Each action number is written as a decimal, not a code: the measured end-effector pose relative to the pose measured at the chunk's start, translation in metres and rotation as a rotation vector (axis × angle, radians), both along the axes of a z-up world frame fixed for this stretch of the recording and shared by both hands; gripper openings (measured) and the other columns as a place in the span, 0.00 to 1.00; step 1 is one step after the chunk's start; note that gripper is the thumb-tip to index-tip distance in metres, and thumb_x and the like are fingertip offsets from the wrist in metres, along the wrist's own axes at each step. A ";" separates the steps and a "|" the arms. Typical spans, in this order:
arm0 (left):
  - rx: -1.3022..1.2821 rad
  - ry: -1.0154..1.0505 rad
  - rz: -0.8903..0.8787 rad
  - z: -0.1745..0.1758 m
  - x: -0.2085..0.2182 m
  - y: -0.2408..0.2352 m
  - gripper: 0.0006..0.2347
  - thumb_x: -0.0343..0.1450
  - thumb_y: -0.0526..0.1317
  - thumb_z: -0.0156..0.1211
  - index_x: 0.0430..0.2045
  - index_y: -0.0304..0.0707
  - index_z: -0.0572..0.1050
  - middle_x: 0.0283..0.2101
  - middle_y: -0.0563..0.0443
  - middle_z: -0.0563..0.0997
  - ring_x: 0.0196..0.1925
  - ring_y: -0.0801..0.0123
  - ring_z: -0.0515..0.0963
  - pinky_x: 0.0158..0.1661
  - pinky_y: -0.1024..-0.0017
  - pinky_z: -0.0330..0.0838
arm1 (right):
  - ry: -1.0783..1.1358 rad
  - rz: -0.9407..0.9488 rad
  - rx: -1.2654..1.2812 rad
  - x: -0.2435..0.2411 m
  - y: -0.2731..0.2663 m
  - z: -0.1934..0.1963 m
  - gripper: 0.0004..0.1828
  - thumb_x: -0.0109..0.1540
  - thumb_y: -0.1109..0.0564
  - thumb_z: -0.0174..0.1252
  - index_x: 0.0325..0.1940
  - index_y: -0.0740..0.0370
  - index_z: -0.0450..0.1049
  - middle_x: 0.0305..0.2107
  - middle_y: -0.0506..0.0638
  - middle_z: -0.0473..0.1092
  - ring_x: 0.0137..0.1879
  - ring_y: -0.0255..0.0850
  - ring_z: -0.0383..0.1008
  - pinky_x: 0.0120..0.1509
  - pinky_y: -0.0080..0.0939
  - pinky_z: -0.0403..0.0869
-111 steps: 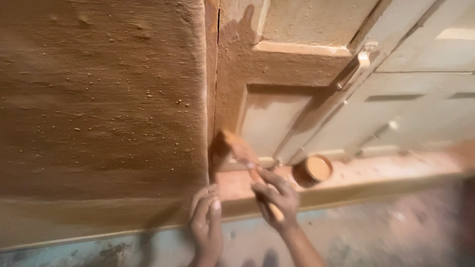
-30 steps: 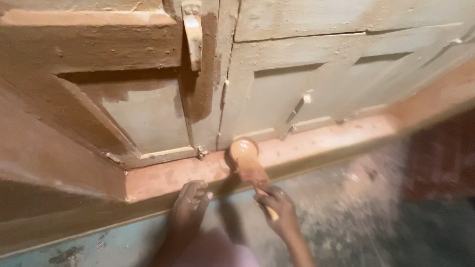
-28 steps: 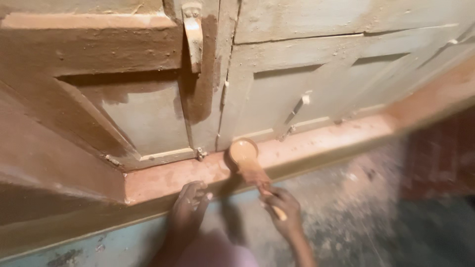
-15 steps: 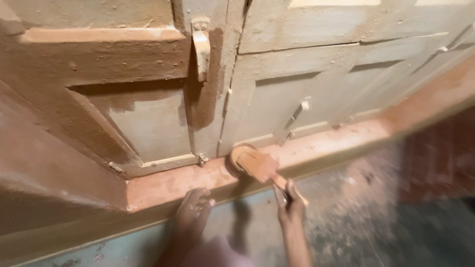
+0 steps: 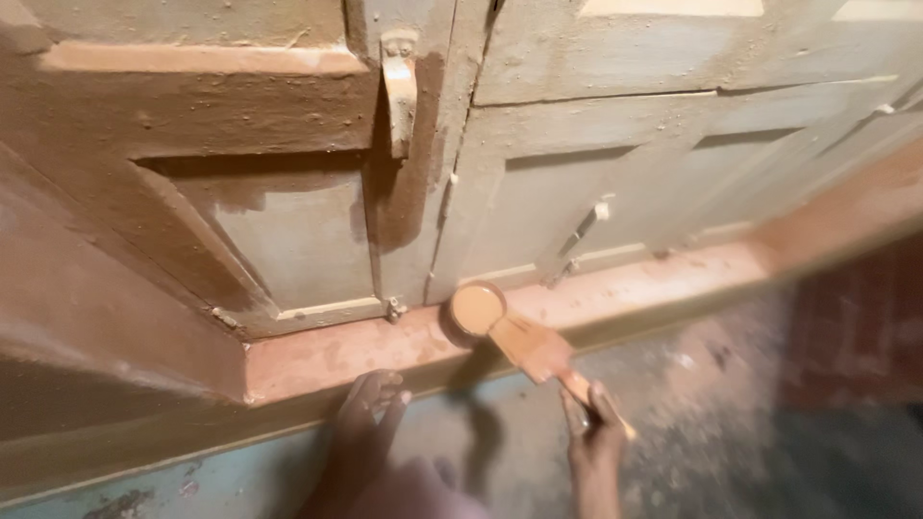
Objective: The person paints a wooden door frame and adjacent wall section with a light brown paint using a brush. They repeatedly dip the brush into a small container and apply paint to the vertical and horizontal edges of the door frame.
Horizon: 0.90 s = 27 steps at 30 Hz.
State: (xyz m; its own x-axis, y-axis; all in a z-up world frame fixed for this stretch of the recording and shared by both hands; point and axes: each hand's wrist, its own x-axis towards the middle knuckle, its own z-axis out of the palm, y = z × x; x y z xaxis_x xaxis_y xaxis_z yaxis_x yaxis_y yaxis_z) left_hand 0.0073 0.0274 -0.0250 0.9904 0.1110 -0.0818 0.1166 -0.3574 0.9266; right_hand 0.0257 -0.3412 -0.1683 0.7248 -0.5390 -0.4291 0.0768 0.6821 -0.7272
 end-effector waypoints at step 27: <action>0.503 -0.102 -0.238 0.000 -0.031 -0.026 0.21 0.64 0.49 0.65 0.48 0.38 0.73 0.49 0.39 0.79 0.49 0.59 0.80 0.49 0.64 0.76 | 0.096 0.206 0.033 0.018 0.000 -0.012 0.20 0.63 0.55 0.59 0.53 0.74 0.72 0.51 0.62 0.74 0.61 0.50 0.74 0.68 0.50 0.74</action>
State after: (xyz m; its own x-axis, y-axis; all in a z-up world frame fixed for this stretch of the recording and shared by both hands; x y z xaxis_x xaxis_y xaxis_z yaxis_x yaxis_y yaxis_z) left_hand -0.0234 0.0011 -0.0255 0.9931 -0.1153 0.0207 -0.1019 -0.7634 0.6379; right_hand 0.0434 -0.3410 -0.1798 0.7729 -0.3688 -0.5162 -0.1348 0.6996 -0.7017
